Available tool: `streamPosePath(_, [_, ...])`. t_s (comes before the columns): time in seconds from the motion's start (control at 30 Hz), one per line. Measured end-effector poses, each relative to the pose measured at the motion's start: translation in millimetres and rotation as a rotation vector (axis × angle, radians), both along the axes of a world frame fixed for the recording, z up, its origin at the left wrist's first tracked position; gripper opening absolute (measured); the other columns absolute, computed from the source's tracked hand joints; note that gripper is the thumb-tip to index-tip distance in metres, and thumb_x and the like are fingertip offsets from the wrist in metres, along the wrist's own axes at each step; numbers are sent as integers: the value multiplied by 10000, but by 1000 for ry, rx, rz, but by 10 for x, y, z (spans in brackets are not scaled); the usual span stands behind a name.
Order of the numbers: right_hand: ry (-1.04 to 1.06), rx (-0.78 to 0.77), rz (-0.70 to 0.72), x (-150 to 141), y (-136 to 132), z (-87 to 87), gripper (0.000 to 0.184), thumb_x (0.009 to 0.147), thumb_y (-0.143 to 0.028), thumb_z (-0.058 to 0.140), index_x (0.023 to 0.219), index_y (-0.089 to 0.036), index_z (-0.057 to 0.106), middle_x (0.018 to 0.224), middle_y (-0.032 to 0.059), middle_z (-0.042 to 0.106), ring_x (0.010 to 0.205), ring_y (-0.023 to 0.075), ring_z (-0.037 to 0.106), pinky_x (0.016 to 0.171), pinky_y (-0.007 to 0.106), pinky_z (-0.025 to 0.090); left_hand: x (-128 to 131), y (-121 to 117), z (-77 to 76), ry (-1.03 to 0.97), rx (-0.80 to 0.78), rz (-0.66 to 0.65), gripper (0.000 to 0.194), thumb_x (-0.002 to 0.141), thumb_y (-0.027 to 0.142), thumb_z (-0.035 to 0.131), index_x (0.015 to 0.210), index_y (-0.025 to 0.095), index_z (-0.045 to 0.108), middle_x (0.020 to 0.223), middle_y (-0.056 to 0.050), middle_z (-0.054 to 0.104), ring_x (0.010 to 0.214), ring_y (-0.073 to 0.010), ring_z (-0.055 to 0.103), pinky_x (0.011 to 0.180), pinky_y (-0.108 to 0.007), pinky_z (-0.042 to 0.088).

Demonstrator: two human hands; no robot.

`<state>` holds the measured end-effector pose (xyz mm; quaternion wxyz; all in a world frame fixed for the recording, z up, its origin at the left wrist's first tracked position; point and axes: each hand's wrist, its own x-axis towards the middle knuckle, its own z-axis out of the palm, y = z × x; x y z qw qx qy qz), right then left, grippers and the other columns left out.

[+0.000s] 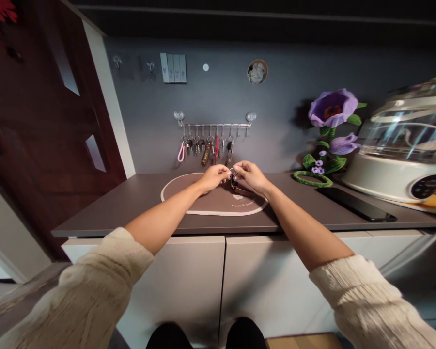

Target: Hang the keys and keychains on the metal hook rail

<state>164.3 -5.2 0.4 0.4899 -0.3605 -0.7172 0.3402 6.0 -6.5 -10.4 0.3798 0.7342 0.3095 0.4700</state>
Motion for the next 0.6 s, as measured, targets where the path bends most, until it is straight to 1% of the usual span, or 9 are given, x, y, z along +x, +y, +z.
streamPosePath(0.23, [44,-17,42,5,-45,11,268,684,-402,611,764,-155,546,709,8,584,638,96,509,646,230,411,-4,43,25,-145,-26,40,211,712,320,587,751,124,520,640,4,564,550,-59,474,543,-202,372])
streamPosePath(0.4, [81,8,39,10,-43,18,258,661,-377,638,770,-154,567,739,5,592,675,99,524,694,247,418,-21,75,42,-236,-43,48,231,701,325,604,788,124,533,675,-1,577,544,-52,474,521,-189,370])
streamPosePath(0.6, [153,16,83,1,-19,13,261,658,-388,641,771,-165,566,755,5,598,696,110,532,701,264,422,-18,104,30,-322,-69,2,290,652,359,651,796,131,546,669,8,576,535,-50,488,501,-178,367])
